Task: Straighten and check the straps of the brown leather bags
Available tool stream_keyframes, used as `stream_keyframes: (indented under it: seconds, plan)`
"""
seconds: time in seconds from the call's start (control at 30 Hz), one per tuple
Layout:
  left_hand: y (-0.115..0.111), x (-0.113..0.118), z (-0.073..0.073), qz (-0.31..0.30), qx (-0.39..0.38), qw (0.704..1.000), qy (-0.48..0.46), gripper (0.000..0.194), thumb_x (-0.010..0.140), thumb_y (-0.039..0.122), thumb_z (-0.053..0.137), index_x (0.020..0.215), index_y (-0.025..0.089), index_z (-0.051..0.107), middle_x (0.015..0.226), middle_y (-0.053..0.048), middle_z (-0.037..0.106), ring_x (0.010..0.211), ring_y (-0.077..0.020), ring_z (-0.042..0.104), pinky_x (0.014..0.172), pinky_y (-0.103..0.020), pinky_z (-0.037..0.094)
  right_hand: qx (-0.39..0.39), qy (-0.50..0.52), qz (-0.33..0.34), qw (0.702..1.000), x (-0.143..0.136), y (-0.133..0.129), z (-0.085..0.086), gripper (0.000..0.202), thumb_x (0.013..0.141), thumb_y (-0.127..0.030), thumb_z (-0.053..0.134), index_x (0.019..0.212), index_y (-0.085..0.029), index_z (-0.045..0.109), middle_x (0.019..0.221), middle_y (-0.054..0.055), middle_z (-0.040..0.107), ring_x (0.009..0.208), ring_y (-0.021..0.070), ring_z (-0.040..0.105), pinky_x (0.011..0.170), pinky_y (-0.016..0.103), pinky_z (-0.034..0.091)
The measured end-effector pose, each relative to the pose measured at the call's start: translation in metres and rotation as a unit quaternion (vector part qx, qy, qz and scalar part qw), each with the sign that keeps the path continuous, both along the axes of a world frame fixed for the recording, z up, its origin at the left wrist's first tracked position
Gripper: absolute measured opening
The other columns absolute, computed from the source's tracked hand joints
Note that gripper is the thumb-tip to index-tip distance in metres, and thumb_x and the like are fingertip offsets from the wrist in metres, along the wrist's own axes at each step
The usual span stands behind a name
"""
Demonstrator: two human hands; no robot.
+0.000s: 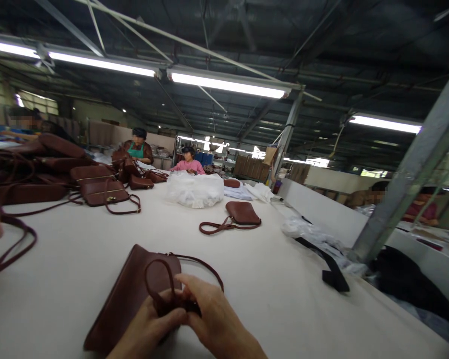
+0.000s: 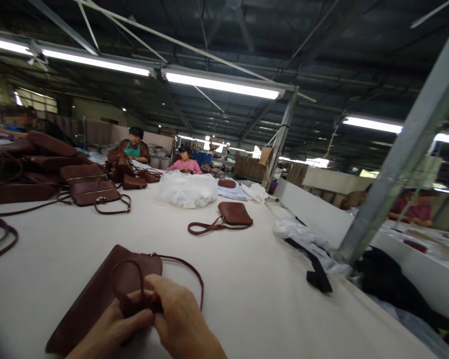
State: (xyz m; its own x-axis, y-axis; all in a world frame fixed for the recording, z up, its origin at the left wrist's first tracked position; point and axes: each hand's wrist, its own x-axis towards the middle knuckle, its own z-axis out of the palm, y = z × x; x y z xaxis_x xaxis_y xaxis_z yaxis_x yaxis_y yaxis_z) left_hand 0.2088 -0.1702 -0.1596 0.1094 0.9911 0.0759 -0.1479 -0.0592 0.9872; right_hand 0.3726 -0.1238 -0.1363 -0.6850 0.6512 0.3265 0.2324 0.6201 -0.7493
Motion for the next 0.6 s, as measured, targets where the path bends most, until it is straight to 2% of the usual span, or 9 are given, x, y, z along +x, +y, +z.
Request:
stream_keyframes:
  seconds: [0.07, 0.13, 0.2, 0.27, 0.33, 0.47, 0.6]
  plan:
    - [0.0, -0.004, -0.007, 0.01, -0.004, 1.0, 0.01, 0.033, 0.065, 0.049, 0.08, 0.078, 0.02, 0.075, 0.075, -0.004, 0.071, 0.075, -0.0226, 0.061, 0.078, -0.033, 0.049, -0.044, -0.002, -0.001, 0.999, 0.003, 0.001, -0.004, 0.073, 0.066, -0.003, 0.067, 0.136, -0.022, 0.058, 0.109, 0.006, 0.068, 0.097, 0.0238, 0.064, 0.089, 0.036, 0.052]
    - [0.0, -0.008, -0.017, 0.039, -0.013, 0.999, 0.035, 0.034, 0.066, 0.049, 0.081, 0.079, 0.018, 0.076, 0.07, -0.003, 0.068, 0.068, -0.0194, 0.057, 0.071, -0.03, 0.047, -0.081, 0.002, -0.025, 0.996, 0.005, 0.001, -0.009, 0.073, 0.064, -0.002, 0.068, 0.133, -0.022, 0.06, 0.105, 0.006, 0.069, 0.096, 0.0238, 0.065, 0.082, 0.033, 0.054]
    - [0.0, -0.011, -0.027, 0.073, -0.023, 0.995, 0.058, 0.032, 0.068, 0.047, 0.08, 0.082, 0.018, 0.076, 0.064, 0.0, 0.063, 0.062, -0.0159, 0.052, 0.065, -0.028, 0.043, -0.084, -0.009, -0.053, 0.995, 0.006, 0.001, -0.012, 0.07, 0.063, 0.001, 0.064, 0.129, -0.022, 0.063, 0.094, 0.003, 0.07, 0.088, 0.0221, 0.065, 0.077, 0.031, 0.053]
    - [0.0, -0.012, -0.033, 0.08, -0.021, 0.994, 0.065, 0.031, 0.07, 0.046, 0.079, 0.082, 0.018, 0.076, 0.062, 0.002, 0.06, 0.059, -0.0145, 0.049, 0.061, -0.026, 0.041, -0.073, -0.026, -0.059, 0.995, 0.006, 0.001, -0.012, 0.068, 0.063, 0.002, 0.064, 0.126, -0.024, 0.066, 0.085, 0.0, 0.07, 0.081, 0.02, 0.064, 0.076, 0.031, 0.051]
    - [-0.001, -0.014, -0.034, 0.068, -0.018, 0.995, 0.067, 0.032, 0.068, 0.047, 0.081, 0.08, 0.018, 0.076, 0.064, 0.001, 0.062, 0.061, -0.0154, 0.05, 0.06, -0.026, 0.04, -0.105, -0.028, -0.036, 0.993, 0.004, 0.004, -0.01, 0.069, 0.063, -0.001, 0.069, 0.126, -0.027, 0.067, 0.081, -0.003, 0.069, 0.076, 0.0177, 0.063, 0.074, 0.03, 0.049]
    - [-0.005, -0.015, -0.032, 0.071, -0.015, 0.996, 0.059, 0.032, 0.067, 0.046, 0.082, 0.081, 0.017, 0.076, 0.068, -0.001, 0.065, 0.064, -0.0166, 0.052, 0.061, -0.026, 0.041, -0.238, 0.004, 0.009, 0.971, -0.001, 0.014, -0.007, 0.081, 0.055, -0.009, 0.079, 0.132, -0.029, 0.063, 0.077, -0.007, 0.065, 0.067, 0.014, 0.059, 0.062, 0.025, 0.045]
    - [-0.009, -0.015, -0.036, 0.105, -0.022, 0.994, 0.023, 0.033, 0.069, 0.047, 0.082, 0.082, 0.018, 0.074, 0.062, 0.002, 0.059, 0.059, -0.0144, 0.049, 0.058, -0.025, 0.038, -0.285, 0.013, 0.019, 0.958, 0.013, 0.026, -0.015, 0.073, 0.054, -0.014, 0.082, 0.125, -0.026, 0.069, 0.071, -0.007, 0.063, 0.059, 0.0107, 0.051, 0.056, 0.024, 0.037]
